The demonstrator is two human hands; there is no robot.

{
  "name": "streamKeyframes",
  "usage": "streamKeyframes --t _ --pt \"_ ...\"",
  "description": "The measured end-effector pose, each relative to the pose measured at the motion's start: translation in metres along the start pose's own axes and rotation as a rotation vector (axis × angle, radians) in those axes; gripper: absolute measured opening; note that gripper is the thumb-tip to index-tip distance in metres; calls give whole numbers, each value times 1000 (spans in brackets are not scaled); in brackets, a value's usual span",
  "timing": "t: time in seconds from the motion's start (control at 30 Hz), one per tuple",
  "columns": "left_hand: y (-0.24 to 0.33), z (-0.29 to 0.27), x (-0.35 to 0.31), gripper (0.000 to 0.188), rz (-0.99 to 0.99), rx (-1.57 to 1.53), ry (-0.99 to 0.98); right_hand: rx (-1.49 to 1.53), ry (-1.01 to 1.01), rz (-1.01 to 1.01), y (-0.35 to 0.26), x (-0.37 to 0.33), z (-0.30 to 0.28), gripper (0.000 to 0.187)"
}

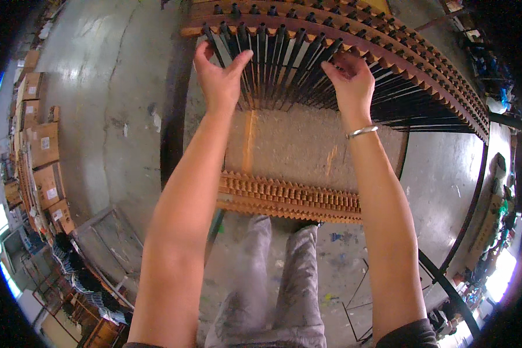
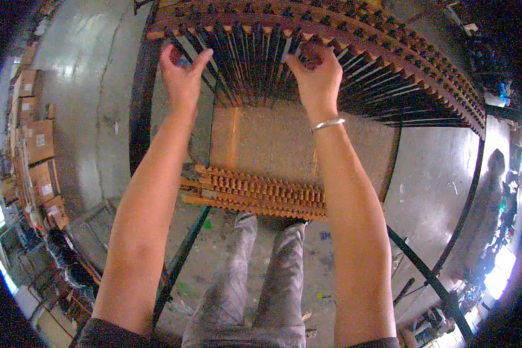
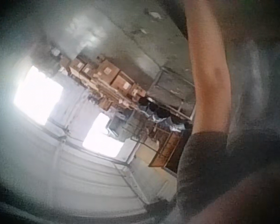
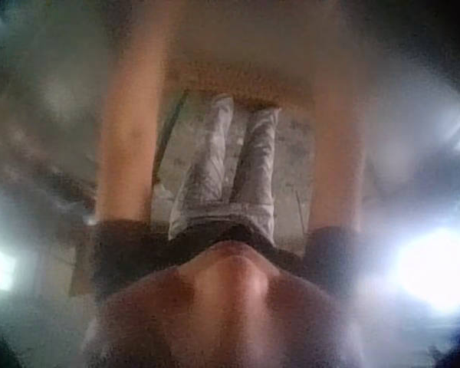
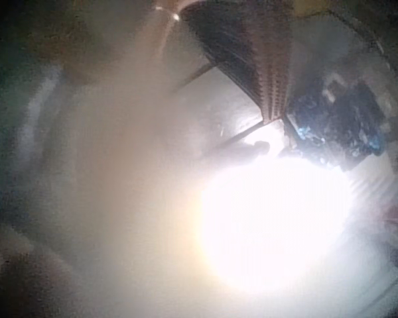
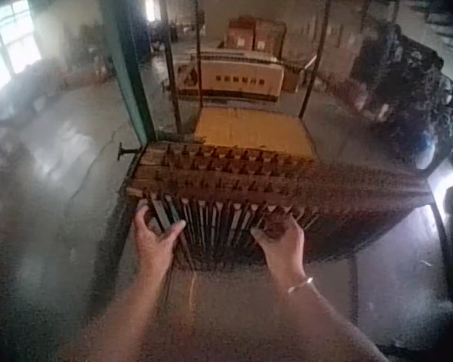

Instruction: The person gathers dark-colored rods from a vertical rack, aligns them into bundles, and places them on a metal stand. They then secure the bundles with white straps and stack the finished bundles on the floor.

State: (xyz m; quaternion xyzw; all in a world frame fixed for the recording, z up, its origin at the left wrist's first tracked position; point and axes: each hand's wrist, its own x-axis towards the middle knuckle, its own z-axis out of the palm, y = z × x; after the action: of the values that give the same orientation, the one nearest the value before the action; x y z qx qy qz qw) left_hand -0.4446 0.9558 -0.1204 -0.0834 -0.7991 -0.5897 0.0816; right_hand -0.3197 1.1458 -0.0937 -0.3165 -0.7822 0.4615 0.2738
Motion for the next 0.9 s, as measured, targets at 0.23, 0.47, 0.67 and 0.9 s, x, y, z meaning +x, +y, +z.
streamKeyframes --t 0.23,0.47,0.67,0.9 --pt "9 11 4 52 -77 -298 -72 130 -128 -33 8 2 22 26" --pt "3 19 -2 47 -90 -454 -264 160 -274 -130 -2 -1 55 32" --pt "12 24 -23 58 54 -159 -243 768 -453 121 -4 -22 100 30" --pt "20 15 -52 27 -52 -145 -132 319 -470 -94 -1 -76 102 30"
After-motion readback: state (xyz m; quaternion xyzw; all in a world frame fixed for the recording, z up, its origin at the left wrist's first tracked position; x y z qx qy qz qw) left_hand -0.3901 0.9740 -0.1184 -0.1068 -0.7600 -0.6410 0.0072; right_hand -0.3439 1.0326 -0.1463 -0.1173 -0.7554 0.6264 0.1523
